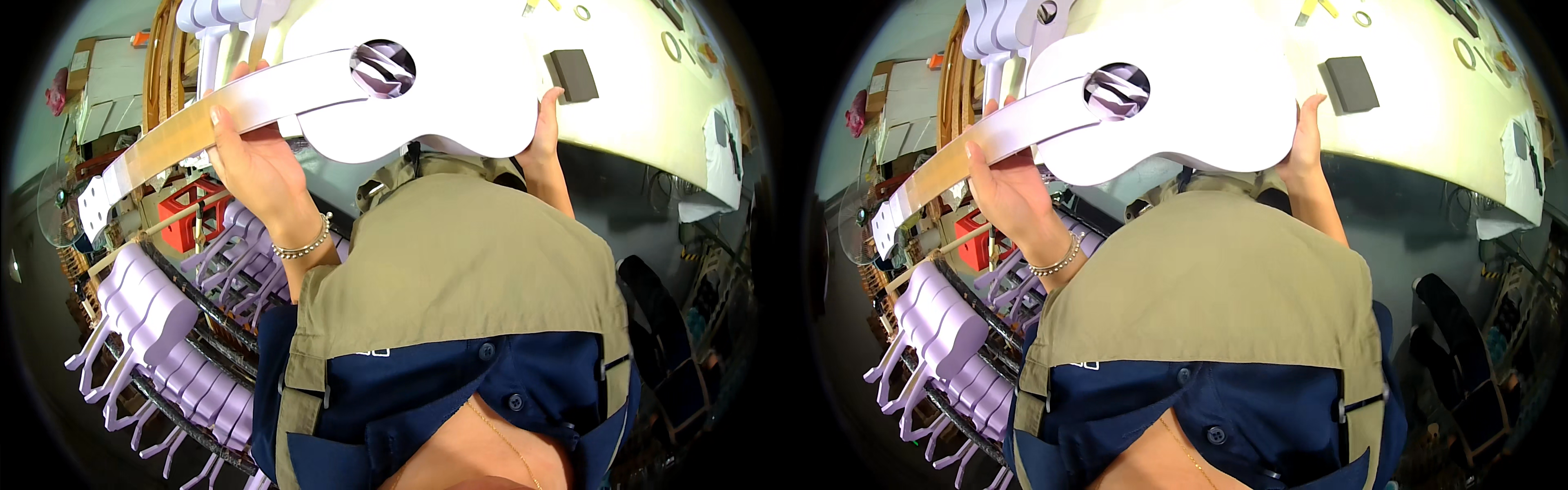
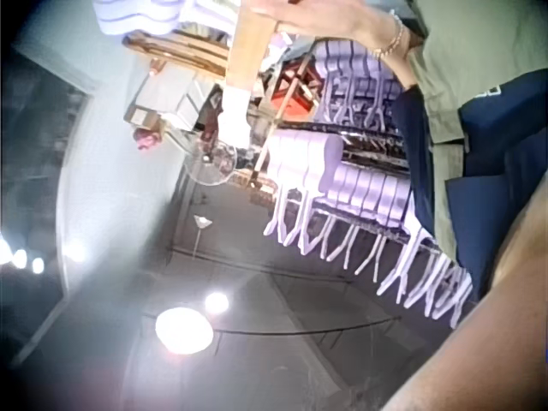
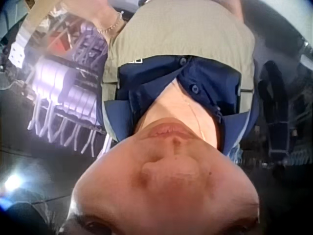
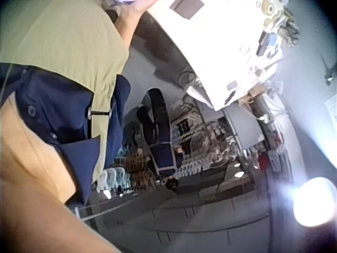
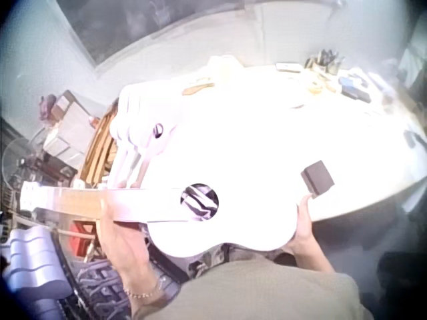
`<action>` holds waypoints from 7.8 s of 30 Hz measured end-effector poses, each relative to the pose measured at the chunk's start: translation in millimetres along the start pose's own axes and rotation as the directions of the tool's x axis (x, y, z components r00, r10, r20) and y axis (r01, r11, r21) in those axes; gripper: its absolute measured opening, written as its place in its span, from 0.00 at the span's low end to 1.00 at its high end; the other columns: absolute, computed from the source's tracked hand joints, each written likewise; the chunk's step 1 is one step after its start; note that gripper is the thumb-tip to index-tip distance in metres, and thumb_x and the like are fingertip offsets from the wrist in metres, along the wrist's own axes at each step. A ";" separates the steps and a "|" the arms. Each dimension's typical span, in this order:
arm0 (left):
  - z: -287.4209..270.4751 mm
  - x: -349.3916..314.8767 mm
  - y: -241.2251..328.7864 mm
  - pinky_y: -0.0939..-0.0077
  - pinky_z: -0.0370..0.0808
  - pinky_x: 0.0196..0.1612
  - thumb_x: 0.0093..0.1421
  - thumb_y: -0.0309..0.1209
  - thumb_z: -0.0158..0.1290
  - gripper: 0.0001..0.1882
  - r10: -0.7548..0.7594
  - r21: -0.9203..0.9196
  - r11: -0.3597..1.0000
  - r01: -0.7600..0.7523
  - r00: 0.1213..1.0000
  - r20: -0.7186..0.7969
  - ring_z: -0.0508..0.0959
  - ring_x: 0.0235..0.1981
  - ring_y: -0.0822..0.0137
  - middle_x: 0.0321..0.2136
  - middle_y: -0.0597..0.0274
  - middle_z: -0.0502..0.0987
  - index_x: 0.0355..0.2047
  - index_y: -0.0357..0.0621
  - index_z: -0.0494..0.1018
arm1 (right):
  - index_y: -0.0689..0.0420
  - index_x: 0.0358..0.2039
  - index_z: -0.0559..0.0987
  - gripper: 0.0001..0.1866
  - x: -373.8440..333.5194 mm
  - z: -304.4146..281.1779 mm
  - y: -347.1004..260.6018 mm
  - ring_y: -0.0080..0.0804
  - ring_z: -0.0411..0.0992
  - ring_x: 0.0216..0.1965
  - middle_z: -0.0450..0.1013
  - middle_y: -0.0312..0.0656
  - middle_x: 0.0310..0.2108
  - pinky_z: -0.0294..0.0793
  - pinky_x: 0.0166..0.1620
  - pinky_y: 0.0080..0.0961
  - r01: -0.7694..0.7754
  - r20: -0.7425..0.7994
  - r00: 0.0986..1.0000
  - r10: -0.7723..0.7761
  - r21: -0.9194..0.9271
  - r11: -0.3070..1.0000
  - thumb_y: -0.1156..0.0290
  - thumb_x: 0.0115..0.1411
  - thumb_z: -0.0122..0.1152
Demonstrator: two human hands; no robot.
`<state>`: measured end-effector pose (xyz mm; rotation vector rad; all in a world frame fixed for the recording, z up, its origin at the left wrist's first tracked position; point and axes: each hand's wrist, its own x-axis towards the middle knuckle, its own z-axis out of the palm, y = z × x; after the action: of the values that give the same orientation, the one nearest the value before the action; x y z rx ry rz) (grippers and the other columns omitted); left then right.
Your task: The person sands the edges of purple guitar necks using a sanding block and a small wooden tool. They wipe the necks with a cloth, inspect the surfaces, and place the finished necks back on a rack. The person repeats this process for multiple guitar necks in a workshop setting.
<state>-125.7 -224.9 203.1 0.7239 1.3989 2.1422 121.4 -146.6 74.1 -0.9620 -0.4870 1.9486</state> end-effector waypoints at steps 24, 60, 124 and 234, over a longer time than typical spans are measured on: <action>-1.8 -11.3 25.9 0.62 0.62 0.56 0.52 0.34 0.59 0.32 0.125 0.088 0.977 -0.196 0.851 0.510 0.64 0.56 0.49 0.52 0.33 0.63 0.53 0.34 0.58 | 0.55 0.55 0.62 0.40 43.4 -75.4 37.4 0.33 0.62 0.53 0.62 0.40 0.52 0.66 0.51 0.37 0.057 0.275 0.961 0.000 -0.198 0.978 0.68 0.43 0.72; -144.5 -75.2 -111.0 0.59 0.69 0.51 0.61 0.40 0.39 0.22 -0.633 -0.547 0.676 0.494 0.769 -0.089 0.71 0.49 0.58 0.46 0.51 0.70 0.48 0.36 0.65 | 0.53 0.60 0.58 0.53 -42.4 96.7 -26.4 0.39 0.59 0.57 0.64 0.43 0.54 0.54 0.60 0.37 0.677 0.748 0.651 -0.130 -0.495 0.544 0.60 0.33 0.75; -102.0 49.7 -82.2 0.64 0.71 0.51 0.57 0.44 0.50 0.27 -0.483 -0.216 0.870 0.443 0.854 -0.196 0.73 0.46 0.59 0.47 0.49 0.70 0.51 0.39 0.63 | 0.50 0.64 0.48 0.45 12.7 -2.2 18.0 0.43 0.47 0.63 0.46 0.45 0.64 0.54 0.59 0.40 0.185 0.227 0.971 -0.071 -0.534 0.825 0.31 0.55 0.17; 9.6 -3.7 -8.8 0.73 0.76 0.42 0.66 0.48 0.31 0.28 -0.102 -0.055 0.991 0.125 0.947 0.306 0.77 0.36 0.68 0.53 0.53 0.66 0.51 0.34 0.59 | 0.54 0.63 0.45 0.45 22.2 -70.1 11.0 0.44 0.66 0.45 0.52 0.52 0.60 0.68 0.42 0.36 0.367 0.352 0.902 -0.250 -0.317 0.875 0.36 0.55 0.41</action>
<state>-115.8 -217.6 197.6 0.8781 1.1646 1.8895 163.3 -136.1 13.6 -0.7542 -1.1587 1.7364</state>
